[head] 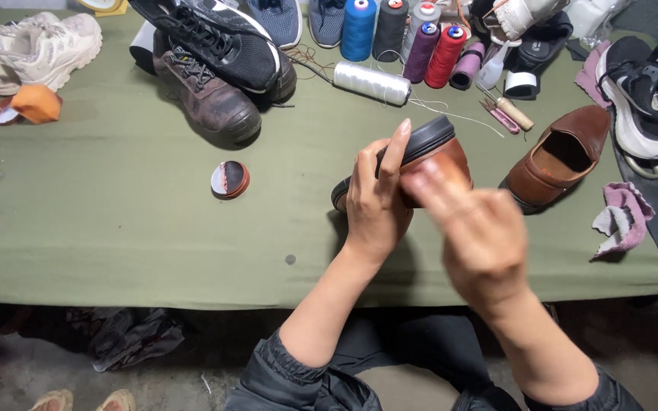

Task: Applying shoe polish to a brown leather loafer using a sponge and buffing it.

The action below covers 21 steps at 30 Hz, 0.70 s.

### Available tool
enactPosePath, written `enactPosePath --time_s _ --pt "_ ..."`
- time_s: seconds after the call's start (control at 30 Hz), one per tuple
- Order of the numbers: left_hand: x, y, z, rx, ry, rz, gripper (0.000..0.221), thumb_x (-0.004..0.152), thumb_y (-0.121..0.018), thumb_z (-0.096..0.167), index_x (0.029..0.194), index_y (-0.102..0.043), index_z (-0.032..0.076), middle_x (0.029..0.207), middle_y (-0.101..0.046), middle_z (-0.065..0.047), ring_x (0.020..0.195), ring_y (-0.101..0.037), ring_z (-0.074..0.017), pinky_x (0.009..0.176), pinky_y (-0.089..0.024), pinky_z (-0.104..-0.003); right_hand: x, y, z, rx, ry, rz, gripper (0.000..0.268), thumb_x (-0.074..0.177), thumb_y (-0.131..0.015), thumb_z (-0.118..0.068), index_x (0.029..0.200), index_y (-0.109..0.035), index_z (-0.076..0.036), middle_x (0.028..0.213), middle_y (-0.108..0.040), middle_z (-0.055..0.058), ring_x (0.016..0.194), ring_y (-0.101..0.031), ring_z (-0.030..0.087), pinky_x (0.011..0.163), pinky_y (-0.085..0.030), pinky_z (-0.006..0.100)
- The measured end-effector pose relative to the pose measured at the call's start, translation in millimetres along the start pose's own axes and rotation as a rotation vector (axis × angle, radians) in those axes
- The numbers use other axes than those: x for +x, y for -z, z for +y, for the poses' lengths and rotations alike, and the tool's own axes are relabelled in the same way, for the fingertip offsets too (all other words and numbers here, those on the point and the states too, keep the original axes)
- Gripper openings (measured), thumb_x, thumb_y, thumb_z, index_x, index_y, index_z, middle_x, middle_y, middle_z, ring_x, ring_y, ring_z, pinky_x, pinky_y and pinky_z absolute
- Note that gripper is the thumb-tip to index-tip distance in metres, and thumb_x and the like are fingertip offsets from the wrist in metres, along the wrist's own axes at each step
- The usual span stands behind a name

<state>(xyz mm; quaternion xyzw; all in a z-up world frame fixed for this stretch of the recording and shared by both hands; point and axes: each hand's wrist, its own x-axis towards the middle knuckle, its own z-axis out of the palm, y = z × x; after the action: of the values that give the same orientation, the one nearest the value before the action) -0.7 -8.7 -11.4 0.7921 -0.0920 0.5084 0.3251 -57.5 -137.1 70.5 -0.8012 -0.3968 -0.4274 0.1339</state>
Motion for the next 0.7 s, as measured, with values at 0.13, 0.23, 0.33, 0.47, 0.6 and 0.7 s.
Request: enactPosePath --time_s 0.13,0.23,0.33,0.47,0.6,0.7 --pt "0.1 4.9 2.9 -0.081 -0.003 -0.063 0.059 0.105 -0.038 -0.006 0.16 -0.03 0.013 0.125 -0.058 -0.015 0.107 -0.063 -0.0331 0.095 -0.056 -0.04 4.9 5.2 6.8 0.031 -0.204 0.034 0.039 0.11 -0.039 0.012 0.137 -0.067 0.007 0.14 -0.067 0.029 0.115 -0.071 0.038 0.088 -0.044 0.045" --pt "6.6 7.5 3.4 -0.051 0.011 -0.041 0.051 0.11 -0.043 0.003 0.158 -0.028 0.004 0.124 -0.062 -0.013 0.107 -0.065 -0.0304 0.098 -0.056 -0.038 1.5 -0.6 -1.0 0.006 -0.16 0.017 0.037 0.11 -0.043 0.011 0.136 -0.068 0.005 0.141 -0.066 0.023 0.1 -0.061 0.035 0.084 -0.046 0.043" --pt "6.8 8.7 3.8 -0.018 0.019 -0.041 0.052 0.108 -0.042 0.002 0.157 -0.028 -0.001 0.123 -0.063 -0.013 0.104 -0.067 -0.0295 0.097 -0.058 -0.038 6.3 1.8 1.2 0.011 -0.173 0.018 0.035 0.111 -0.045 0.011 0.135 -0.07 0.005 0.142 -0.066 0.021 0.098 -0.06 0.033 0.084 -0.046 0.04" --pt "8.0 2.6 7.8 0.067 0.02 0.016 0.045 0.113 -0.046 0.011 0.155 -0.034 0.001 0.119 -0.064 -0.007 0.101 -0.07 -0.0236 0.097 -0.059 -0.035 5.6 -1.8 -7.9 -0.001 -0.097 -0.009 0.033 0.11 -0.047 0.007 0.134 -0.07 0.005 0.141 -0.066 0.021 0.08 -0.053 0.03 0.078 -0.045 0.039" --pt "4.0 4.6 5.8 -0.032 0.032 -0.07 0.054 0.103 -0.03 -0.007 0.157 -0.027 -0.005 0.126 -0.061 -0.016 0.108 -0.065 -0.0307 0.102 -0.056 -0.038 11.5 6.6 6.7 0.024 -0.14 -0.004 0.039 0.111 -0.037 0.01 0.135 -0.068 0.007 0.14 -0.068 0.027 0.121 -0.072 0.036 0.086 -0.042 0.045" --pt "5.8 5.2 5.3 -0.048 0.026 -0.059 0.052 0.106 -0.029 -0.006 0.157 -0.028 -0.002 0.128 -0.061 -0.015 0.111 -0.067 -0.0304 0.104 -0.056 -0.037 5.6 1.4 12.8 0.268 -0.469 0.027 0.032 0.109 -0.049 0.015 0.134 -0.067 0.005 0.14 -0.067 0.025 0.128 -0.067 0.033 0.102 -0.044 0.037"
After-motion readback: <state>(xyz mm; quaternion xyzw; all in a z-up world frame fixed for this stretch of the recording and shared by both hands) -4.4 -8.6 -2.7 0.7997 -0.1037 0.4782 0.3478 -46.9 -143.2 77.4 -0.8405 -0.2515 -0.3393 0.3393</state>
